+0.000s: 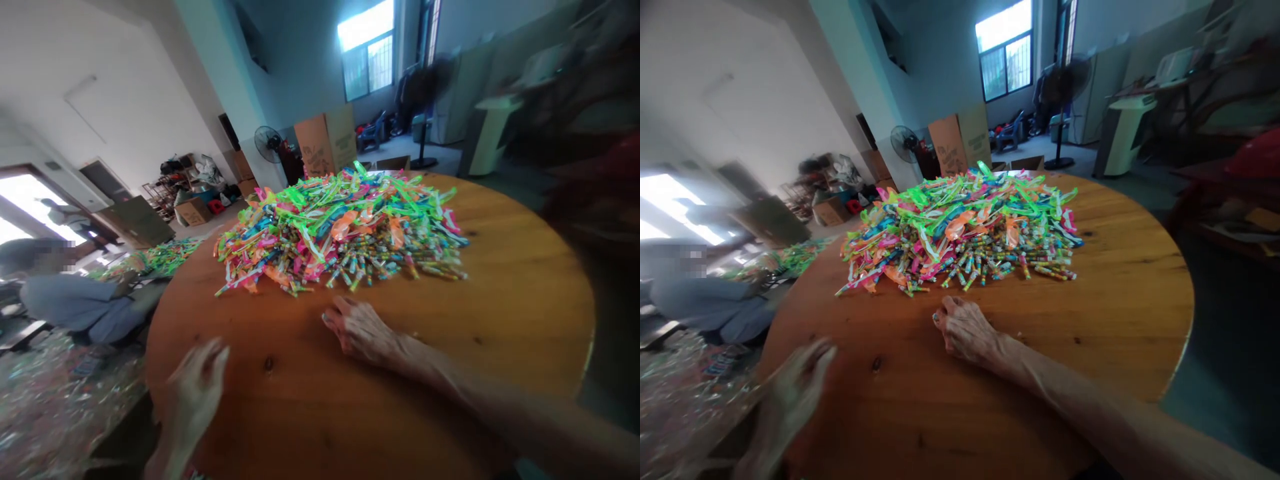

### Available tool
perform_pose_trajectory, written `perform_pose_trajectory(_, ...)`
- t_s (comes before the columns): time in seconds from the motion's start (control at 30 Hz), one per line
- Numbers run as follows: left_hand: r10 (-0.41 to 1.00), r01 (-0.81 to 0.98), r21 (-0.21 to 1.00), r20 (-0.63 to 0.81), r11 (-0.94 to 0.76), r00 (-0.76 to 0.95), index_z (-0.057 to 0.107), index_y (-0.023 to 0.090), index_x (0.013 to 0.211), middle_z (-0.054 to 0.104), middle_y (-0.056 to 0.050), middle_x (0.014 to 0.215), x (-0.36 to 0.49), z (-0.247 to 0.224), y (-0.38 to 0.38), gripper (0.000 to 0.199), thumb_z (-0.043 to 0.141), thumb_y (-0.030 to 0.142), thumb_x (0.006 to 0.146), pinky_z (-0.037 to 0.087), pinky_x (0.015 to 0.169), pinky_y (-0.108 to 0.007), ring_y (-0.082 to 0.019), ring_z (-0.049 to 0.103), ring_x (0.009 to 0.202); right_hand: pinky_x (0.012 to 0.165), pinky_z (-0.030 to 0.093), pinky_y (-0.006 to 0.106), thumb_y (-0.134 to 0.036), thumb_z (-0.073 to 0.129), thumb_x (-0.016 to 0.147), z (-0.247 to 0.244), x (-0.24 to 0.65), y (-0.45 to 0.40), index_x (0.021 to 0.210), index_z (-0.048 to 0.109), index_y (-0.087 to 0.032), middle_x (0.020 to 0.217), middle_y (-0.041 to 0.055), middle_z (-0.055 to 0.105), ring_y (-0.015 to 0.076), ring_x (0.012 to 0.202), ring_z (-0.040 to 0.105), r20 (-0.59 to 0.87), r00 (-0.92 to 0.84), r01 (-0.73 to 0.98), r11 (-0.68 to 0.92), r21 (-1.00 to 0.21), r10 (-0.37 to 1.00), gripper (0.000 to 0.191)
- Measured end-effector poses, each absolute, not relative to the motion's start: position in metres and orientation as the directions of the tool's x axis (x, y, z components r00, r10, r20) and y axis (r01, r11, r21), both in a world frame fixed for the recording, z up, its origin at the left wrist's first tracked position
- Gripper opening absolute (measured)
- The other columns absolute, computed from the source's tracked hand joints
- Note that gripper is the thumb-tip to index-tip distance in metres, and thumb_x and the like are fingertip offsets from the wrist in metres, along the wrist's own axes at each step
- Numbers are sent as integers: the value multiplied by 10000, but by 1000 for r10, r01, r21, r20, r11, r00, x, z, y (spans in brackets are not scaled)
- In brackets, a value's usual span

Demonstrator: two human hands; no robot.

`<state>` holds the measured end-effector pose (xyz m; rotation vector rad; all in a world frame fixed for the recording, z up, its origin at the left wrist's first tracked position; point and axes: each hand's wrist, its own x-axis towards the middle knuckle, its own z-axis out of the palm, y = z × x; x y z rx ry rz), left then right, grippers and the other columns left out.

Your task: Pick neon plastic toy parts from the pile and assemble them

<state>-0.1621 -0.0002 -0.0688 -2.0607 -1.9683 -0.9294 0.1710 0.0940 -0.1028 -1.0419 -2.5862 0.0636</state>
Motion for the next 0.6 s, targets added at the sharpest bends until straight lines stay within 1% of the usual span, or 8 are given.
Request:
perform_pose_trajectory(0.07,890,914,401,438,-67,-126,671,179,1122,711,-78,936,-141,-66,46,306,574,400,933,525,827,-356,-222,676,870,582,216,322,-178,477,968,-106,172,95,937,679,-161,976,107,619,179,766,508,325,-660,660,729,-181,678,205)
perform_pose_trajectory(0.13,901,847,515,292,135,-321,693,187,1081,709,-69,824,-120,-60,97,297,633,379,862,497,769,-333,-252,678,856,584,219,320,-200,479,979,-109,172,96,948,685,-164,971,104,620,177,756,510,335,-654,658,729,-189,678,211)
perform_pose_trajectory(0.17,892,821,541,259,184,-371,701,179,1026,703,-80,790,-112,-57,121,291,648,404,849,486,726,-321,-266,678,860,582,219,319,-210,486,979,-110,172,96,954,687,-165,968,102,620,175,747,510,335,-651,660,726,-192,681,208)
perform_pose_trajectory(0.23,871,754,590,165,290,-463,693,160,813,651,-93,630,-103,-55,158,340,665,498,828,451,610,-312,-277,669,725,579,215,315,-225,501,976,-110,171,97,952,690,-165,968,100,620,168,728,507,328,-647,667,719,-194,688,200)
perform_pose_trajectory(0.33,841,637,661,17,396,-541,608,162,641,576,-63,503,-104,-58,188,439,670,553,830,397,492,-287,-197,572,483,576,194,313,-226,516,968,-108,172,96,932,690,-160,964,98,623,161,728,509,318,-651,664,720,-203,689,190)
perform_pose_trajectory(0.47,814,477,752,-132,454,-566,598,132,777,588,17,609,-102,-61,200,333,645,425,928,407,467,-221,-87,492,457,579,165,317,-171,541,919,-104,173,96,935,695,-161,988,101,629,176,797,532,298,-686,632,747,-207,664,155)
perform_pose_trajectory(0.53,813,414,786,-185,460,-553,598,131,839,572,41,648,-98,-57,200,302,609,403,970,422,475,-202,-69,486,481,583,172,316,-163,534,917,-104,174,95,935,697,-158,995,104,632,181,814,534,303,-687,632,749,-200,660,165)
perform_pose_trajectory(0.6,830,378,814,-211,442,-517,589,134,827,554,48,637,-94,-50,194,305,602,402,972,410,465,-197,-66,475,476,588,183,318,-165,513,934,-104,174,95,934,698,-154,983,104,635,178,803,529,315,-675,642,741,-196,667,186)
